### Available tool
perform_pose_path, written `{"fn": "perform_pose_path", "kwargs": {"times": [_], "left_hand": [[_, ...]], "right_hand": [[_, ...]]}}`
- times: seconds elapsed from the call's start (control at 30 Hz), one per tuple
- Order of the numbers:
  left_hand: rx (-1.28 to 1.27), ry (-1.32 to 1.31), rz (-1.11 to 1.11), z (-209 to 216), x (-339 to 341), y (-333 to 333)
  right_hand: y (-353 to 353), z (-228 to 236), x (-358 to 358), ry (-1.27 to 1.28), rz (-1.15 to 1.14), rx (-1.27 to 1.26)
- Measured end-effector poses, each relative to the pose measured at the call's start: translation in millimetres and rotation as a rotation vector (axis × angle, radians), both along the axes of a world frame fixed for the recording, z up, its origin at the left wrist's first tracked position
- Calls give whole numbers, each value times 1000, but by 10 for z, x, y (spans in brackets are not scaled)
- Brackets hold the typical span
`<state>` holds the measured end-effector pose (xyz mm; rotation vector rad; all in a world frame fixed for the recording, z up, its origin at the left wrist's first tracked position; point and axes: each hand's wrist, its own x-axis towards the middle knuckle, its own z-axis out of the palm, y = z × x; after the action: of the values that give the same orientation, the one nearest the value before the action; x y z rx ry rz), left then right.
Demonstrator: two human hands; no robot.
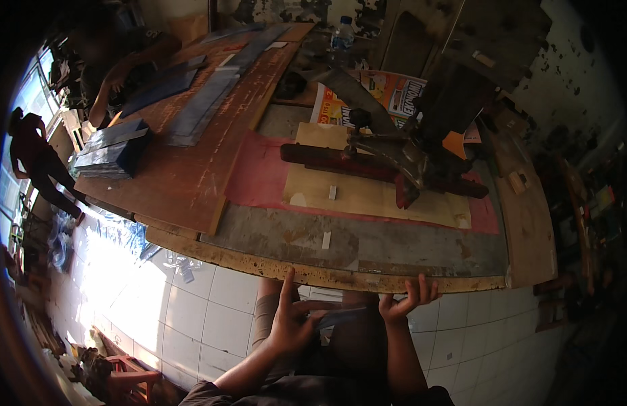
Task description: The person sits on the floor in a workshop and handles a stack of translucent plastic sheets. They repeatedly pick up individual sheets, unfold them, and place them on a nearby table.
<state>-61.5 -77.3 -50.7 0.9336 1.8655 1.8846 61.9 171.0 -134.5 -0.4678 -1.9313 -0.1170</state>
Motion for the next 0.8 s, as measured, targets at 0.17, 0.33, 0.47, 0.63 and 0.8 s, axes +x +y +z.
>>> {"fn": "perform_pose_path", "kwargs": {"times": [0.17,0.33,0.47,0.63,0.8], "left_hand": [[-185,80,-21,74,-135,19],[-52,-54,-9,-121,-114,43],[16,-23,7,-197,-110,85],[20,-54,-4,-193,-83,128],[20,-39,10,-208,-75,113]], "right_hand": [[-12,-5,29,-22,13,-16],[-95,121,68,-72,22,-63],[-190,329,153,-162,18,-135],[-259,1003,335,-354,110,-276],[-158,1586,-122,-448,302,-246]]}}
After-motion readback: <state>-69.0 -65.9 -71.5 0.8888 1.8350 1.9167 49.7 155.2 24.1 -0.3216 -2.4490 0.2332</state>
